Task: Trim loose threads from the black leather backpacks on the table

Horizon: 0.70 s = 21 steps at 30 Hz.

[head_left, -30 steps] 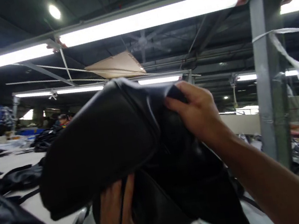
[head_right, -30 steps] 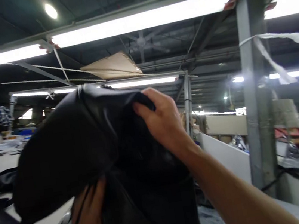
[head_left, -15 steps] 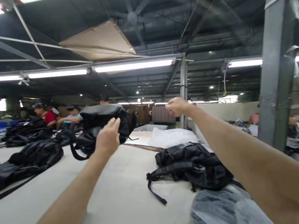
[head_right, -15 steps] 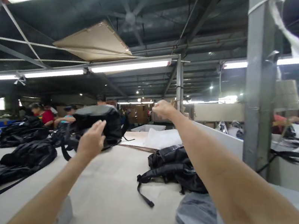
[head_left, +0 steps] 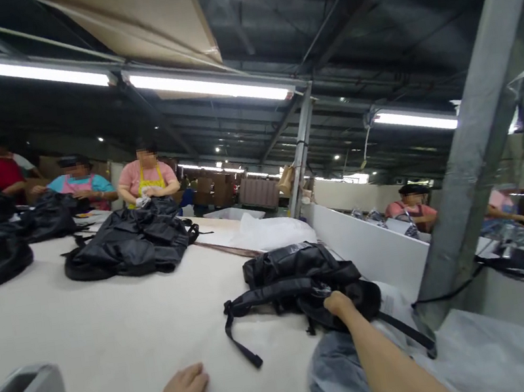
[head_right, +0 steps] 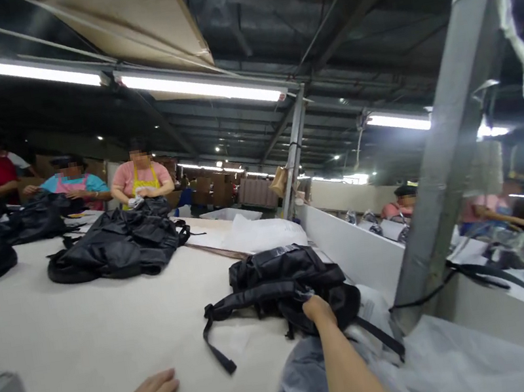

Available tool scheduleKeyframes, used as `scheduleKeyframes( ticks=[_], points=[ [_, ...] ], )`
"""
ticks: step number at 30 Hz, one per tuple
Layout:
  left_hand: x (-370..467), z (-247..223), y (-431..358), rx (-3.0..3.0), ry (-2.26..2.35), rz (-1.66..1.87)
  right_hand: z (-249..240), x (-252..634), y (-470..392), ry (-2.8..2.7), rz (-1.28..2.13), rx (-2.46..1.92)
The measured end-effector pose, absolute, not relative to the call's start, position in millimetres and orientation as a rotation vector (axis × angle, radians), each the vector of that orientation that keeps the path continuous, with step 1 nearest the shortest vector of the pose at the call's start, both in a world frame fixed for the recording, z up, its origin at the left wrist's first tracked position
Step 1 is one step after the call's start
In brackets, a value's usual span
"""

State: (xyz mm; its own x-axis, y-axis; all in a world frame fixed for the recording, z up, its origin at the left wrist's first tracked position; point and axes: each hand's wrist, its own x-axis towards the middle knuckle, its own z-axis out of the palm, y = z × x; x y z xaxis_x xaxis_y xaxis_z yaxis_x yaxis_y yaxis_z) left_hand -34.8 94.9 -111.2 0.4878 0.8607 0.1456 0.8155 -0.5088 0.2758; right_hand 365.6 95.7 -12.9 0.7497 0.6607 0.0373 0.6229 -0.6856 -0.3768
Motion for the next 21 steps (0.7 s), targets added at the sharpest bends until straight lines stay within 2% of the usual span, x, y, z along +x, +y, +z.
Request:
scheduleKeyframes(
  ticks=[4,9,15,18,21],
  points=[
    [-34,-118,101,2.557,1.395,0.443,-38,386,107,-0.712,0.109,-2.744],
    [-29,-105,91,2.495,1.386,0.437,-35,429,103,-0.714,-0.233,-2.809],
    [-25,-94,85,2.454,1.395,0.442,-24,472,86,-0.600,-0.094,-2.878],
    [-23,-91,83,2.469,1.414,0.388,-9,468,82,-0.674,-0.070,-2.796],
    [-22,-90,83,2.476,1.417,0.379,29,449,91,-0.795,-0.083,-2.607]
  ],
)
